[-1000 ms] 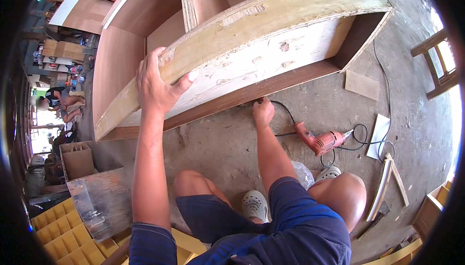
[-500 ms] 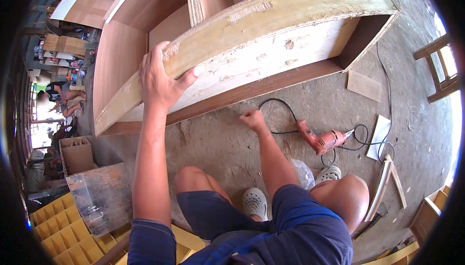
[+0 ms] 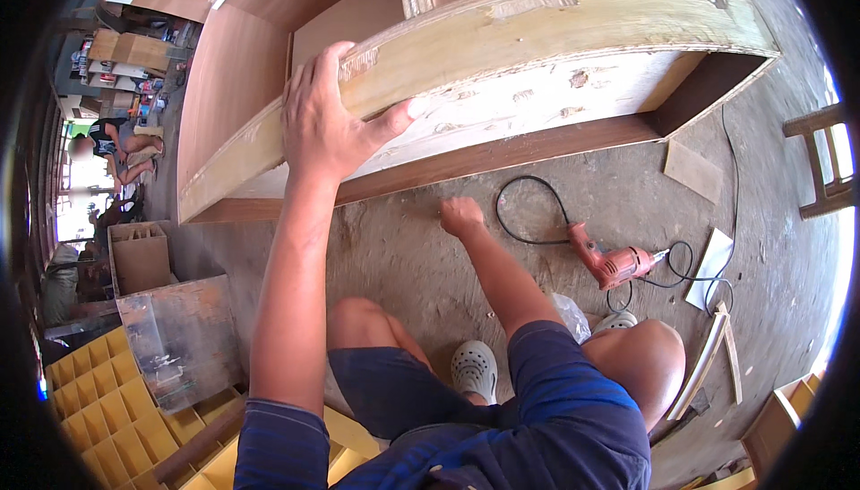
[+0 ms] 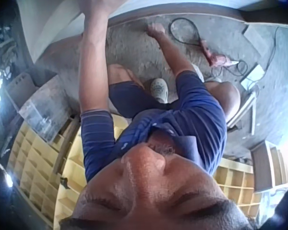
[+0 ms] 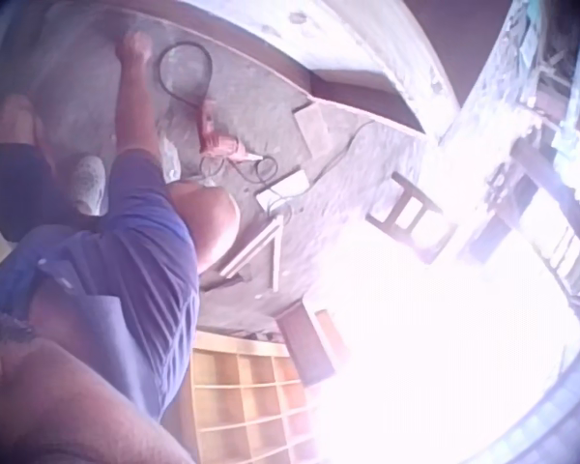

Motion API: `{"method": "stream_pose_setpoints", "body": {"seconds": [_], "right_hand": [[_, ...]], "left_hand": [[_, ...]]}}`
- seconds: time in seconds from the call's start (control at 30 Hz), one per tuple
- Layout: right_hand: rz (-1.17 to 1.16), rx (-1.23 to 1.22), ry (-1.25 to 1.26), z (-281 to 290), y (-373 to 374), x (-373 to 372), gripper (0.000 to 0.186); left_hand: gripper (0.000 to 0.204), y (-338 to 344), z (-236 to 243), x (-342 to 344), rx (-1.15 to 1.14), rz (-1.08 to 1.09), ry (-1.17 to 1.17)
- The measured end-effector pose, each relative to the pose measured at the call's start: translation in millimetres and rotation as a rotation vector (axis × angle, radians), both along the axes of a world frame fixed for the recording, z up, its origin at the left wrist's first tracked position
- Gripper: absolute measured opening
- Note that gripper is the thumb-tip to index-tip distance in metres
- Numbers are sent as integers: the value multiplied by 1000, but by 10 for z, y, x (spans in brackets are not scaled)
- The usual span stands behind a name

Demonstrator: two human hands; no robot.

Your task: The person assembles a wooden cabinet, using a power drill to create pilot holes and a hammer to secure wooden supports inside the frame.

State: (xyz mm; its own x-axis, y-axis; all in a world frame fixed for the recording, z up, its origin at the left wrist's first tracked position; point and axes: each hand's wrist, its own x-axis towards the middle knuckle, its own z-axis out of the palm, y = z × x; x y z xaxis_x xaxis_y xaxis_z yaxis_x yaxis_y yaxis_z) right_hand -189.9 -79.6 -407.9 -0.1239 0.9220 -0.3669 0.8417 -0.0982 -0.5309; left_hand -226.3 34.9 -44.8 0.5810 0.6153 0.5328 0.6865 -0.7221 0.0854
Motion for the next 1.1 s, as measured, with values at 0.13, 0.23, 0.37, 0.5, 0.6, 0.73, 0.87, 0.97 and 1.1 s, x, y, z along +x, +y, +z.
{"method": "stream_pose_setpoints", "body": {"seconds": [0.13,0.23,0.37,0.5,0.6,0.73,0.87,0.97,1.1], "right_hand": [[79,14,-24,52,46,-113,21],[67,24,-67,173,33,-212,15],[38,60,-102,65,41,-161,14],[111,-21,-157,97,160,-169,17],[81,-93,-188,223,188,-350,19],[32,1,-154,99,113,-274,21],[44,-56,-229,133,153,-229,22],[125,-52,-268,311,142,-410,22],[171,-76,-323,376,114,-430,23]], "left_hand": [[97,0,-6,-29,17,1,-3],[97,10,-23,-94,32,10,-3],[96,-41,-6,34,6,70,3],[95,-33,-57,25,-4,79,-46],[90,4,-89,-139,94,-4,-122],[54,-195,-162,-415,280,-340,-508],[20,-1009,-1304,-1538,-102,-9,-533],[17,-1610,-2493,-2337,-699,451,-483],[17,-1787,-3175,-2532,-754,625,-426]]}}
